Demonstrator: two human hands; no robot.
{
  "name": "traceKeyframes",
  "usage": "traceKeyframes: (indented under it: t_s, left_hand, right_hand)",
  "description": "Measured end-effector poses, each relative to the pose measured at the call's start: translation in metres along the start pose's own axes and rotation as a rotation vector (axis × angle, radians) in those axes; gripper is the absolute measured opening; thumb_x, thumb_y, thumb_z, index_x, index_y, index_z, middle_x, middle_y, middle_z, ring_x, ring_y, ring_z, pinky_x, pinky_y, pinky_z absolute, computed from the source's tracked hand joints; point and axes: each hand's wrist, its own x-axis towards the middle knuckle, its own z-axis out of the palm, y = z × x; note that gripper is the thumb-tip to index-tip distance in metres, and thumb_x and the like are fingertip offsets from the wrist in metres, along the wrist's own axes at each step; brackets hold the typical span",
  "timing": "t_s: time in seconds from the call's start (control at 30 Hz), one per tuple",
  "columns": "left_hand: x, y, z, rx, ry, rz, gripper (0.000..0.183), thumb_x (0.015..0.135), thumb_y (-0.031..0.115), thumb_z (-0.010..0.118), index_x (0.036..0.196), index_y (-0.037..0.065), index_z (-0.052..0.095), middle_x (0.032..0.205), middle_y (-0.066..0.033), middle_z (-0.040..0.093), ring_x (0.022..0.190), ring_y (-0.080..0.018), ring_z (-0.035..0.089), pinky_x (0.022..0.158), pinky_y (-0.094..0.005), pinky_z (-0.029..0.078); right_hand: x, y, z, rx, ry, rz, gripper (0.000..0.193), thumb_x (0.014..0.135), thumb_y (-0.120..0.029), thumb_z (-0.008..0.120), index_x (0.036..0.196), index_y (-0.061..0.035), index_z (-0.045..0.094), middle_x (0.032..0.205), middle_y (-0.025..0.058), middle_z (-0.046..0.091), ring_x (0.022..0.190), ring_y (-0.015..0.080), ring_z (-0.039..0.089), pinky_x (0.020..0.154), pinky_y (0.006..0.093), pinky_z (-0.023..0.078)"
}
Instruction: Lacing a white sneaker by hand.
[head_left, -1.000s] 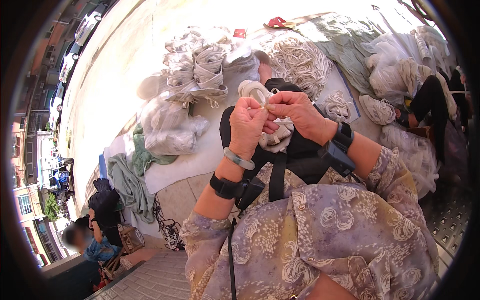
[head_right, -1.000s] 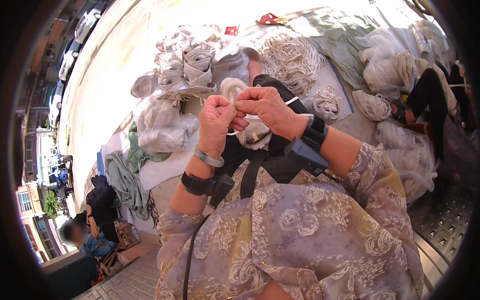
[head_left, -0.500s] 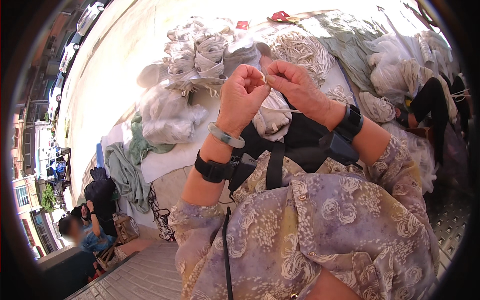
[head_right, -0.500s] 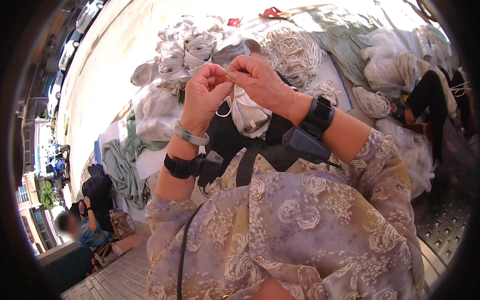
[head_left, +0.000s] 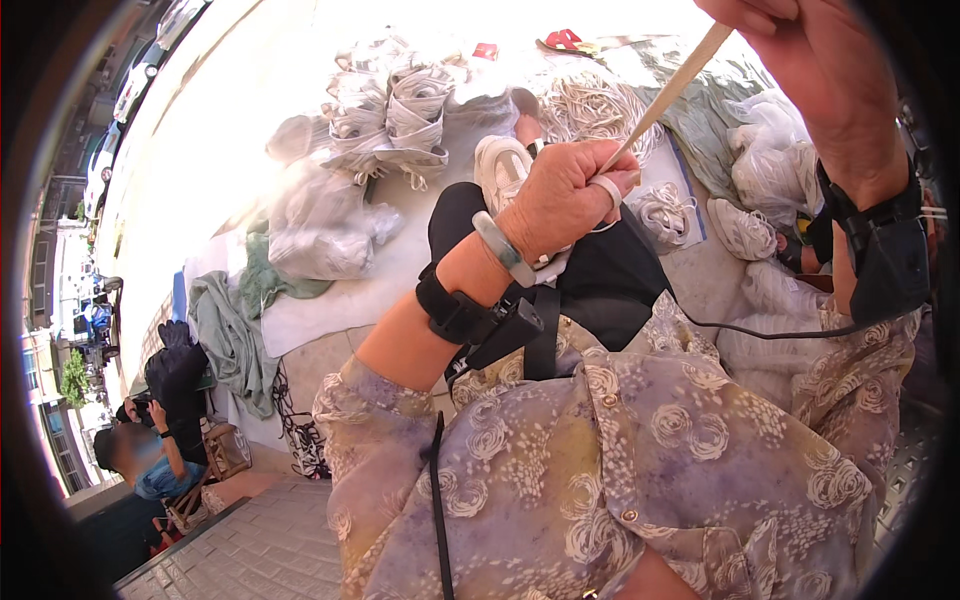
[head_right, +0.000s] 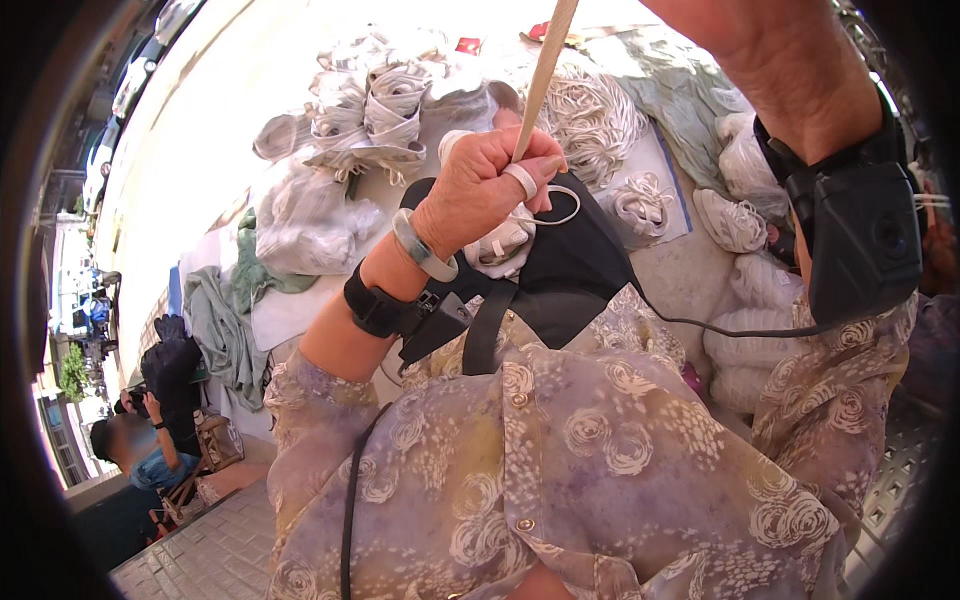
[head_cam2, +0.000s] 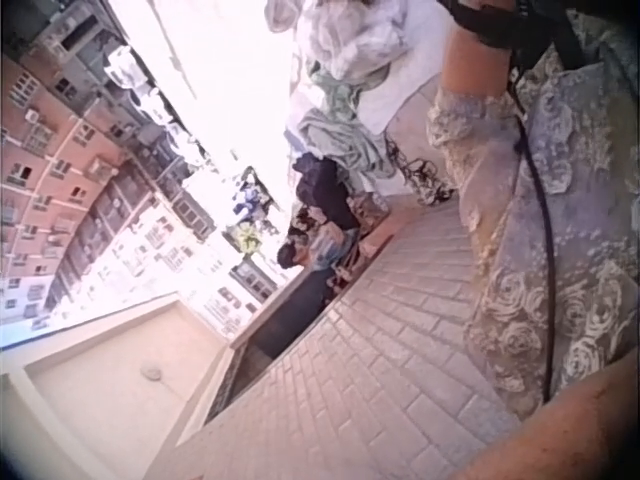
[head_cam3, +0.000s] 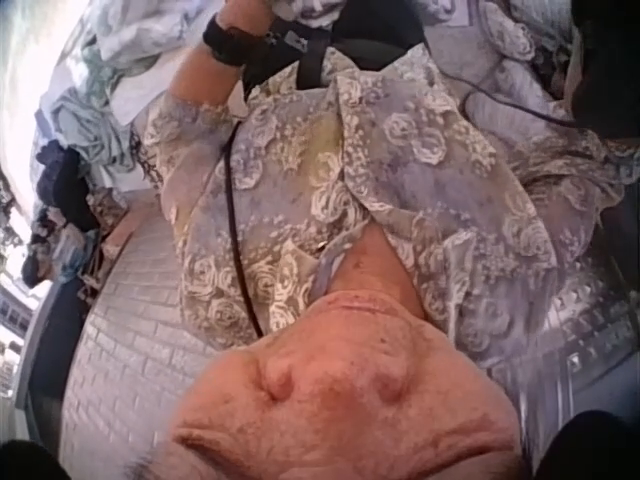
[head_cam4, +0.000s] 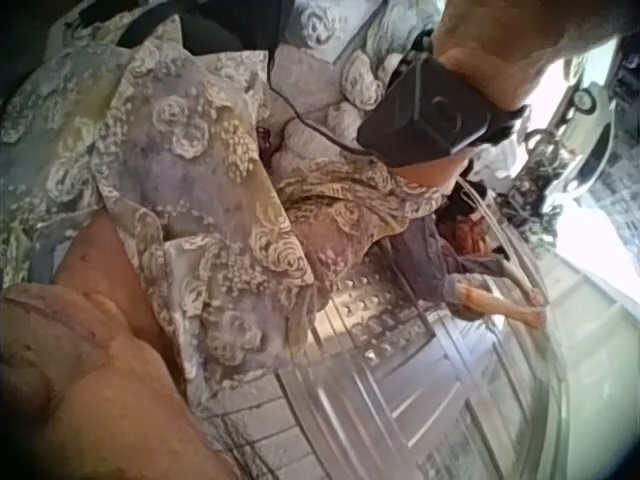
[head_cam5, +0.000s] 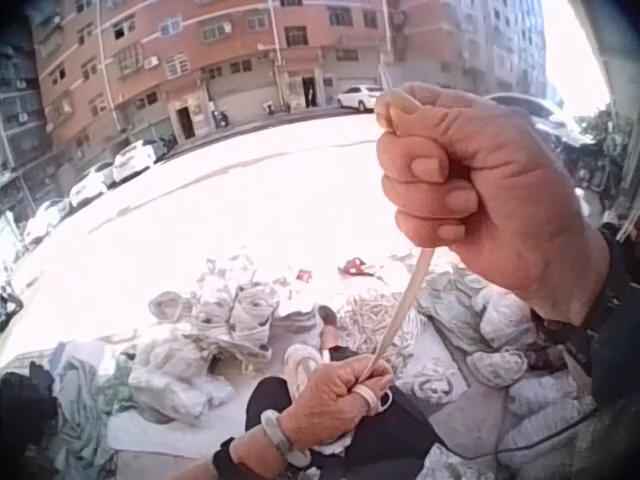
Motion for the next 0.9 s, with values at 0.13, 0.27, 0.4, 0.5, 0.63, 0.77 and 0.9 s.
traceKeyframes:
  t_s: [0.13,0.27,0.4,0.5,0.63,0.77,0.9]
  left_hand:
    - [-0.024,-0.016,-0.008,0.145,0.087,-0.121,0.018,0.093,0.017,0.048,0.090,0.003,0.059,0.069,0.0019,0.052,0.054,-0.0020,0.049,0.050,-0.0155,0.041]
    - [-0.022,-0.021,-0.012,0.637,0.191,0.340,0.021,0.093,0.016,0.046,0.102,0.000,0.057,0.084,-0.0020,0.060,0.074,-0.0100,0.057,0.069,-0.0231,0.047]
    - [-0.033,0.012,-0.023,0.491,0.357,0.081,0.026,0.094,0.013,0.045,0.113,-0.001,0.053,0.101,-0.0053,0.062,0.090,-0.0110,0.057,0.080,-0.0252,0.045]
    - [-0.034,0.026,-0.026,0.413,0.444,0.255,0.029,0.095,0.013,0.041,0.119,-0.001,0.050,0.103,-0.0071,0.060,0.090,-0.0102,0.056,0.081,-0.0236,0.044]
    - [-0.031,0.048,-0.018,0.109,0.478,0.135,0.023,0.094,0.013,0.044,0.112,0.002,0.053,0.086,-0.0018,0.058,0.073,-0.0053,0.053,0.065,-0.0198,0.043]
    - [-0.011,0.025,-0.026,0.771,0.285,-0.133,0.019,0.088,0.020,0.047,0.093,0.003,0.054,0.072,-0.0104,0.061,0.066,-0.0224,0.059,0.061,-0.0350,0.046]
    - [-0.021,-0.033,-0.030,1.229,-0.167,-0.537,0.029,0.078,0.030,0.046,0.086,0.005,0.059,0.089,-0.0216,0.063,0.087,-0.0377,0.060,0.078,-0.0466,0.046]
  right_hand:
    - [0.007,0.008,0.005,-0.214,0.033,0.114,0.016,0.096,-0.018,0.042,0.089,-0.0060,0.048,0.061,-0.0048,0.044,0.041,0.0015,0.027,0.038,0.0178,0.026]
    - [-0.011,0.043,-0.009,0.016,0.332,0.465,0.017,0.096,-0.018,0.045,0.089,-0.0045,0.052,0.059,-0.0016,0.045,0.043,0.0038,0.031,0.039,0.0190,0.028]
    - [-0.050,0.084,-0.047,-0.221,0.614,0.470,0.012,0.089,-0.019,0.050,0.081,-0.0092,0.050,0.057,-0.0057,0.038,0.043,0.0021,0.024,0.039,0.0190,0.021]
    - [-0.094,0.117,-0.091,-0.215,0.826,0.649,0.011,0.088,-0.019,0.050,0.085,-0.0085,0.049,0.059,-0.0048,0.040,0.043,0.0026,0.028,0.037,0.0192,0.022]
    - [-0.156,0.163,-0.109,0.016,1.006,0.778,0.014,0.086,-0.020,0.057,0.086,-0.0104,0.046,0.059,-0.0041,0.041,0.041,0.0030,0.031,0.035,0.0198,0.024]
    - [-0.164,0.169,-0.042,0.288,0.721,0.872,0.012,0.087,-0.019,0.056,0.081,-0.0100,0.051,0.057,-0.0055,0.043,0.041,0.0038,0.036,0.037,0.0206,0.029]
    - [-0.167,0.185,0.018,0.519,0.516,0.939,0.018,0.091,-0.023,0.051,0.084,-0.0064,0.053,0.061,-0.0024,0.048,0.048,0.0071,0.045,0.047,0.0245,0.043]
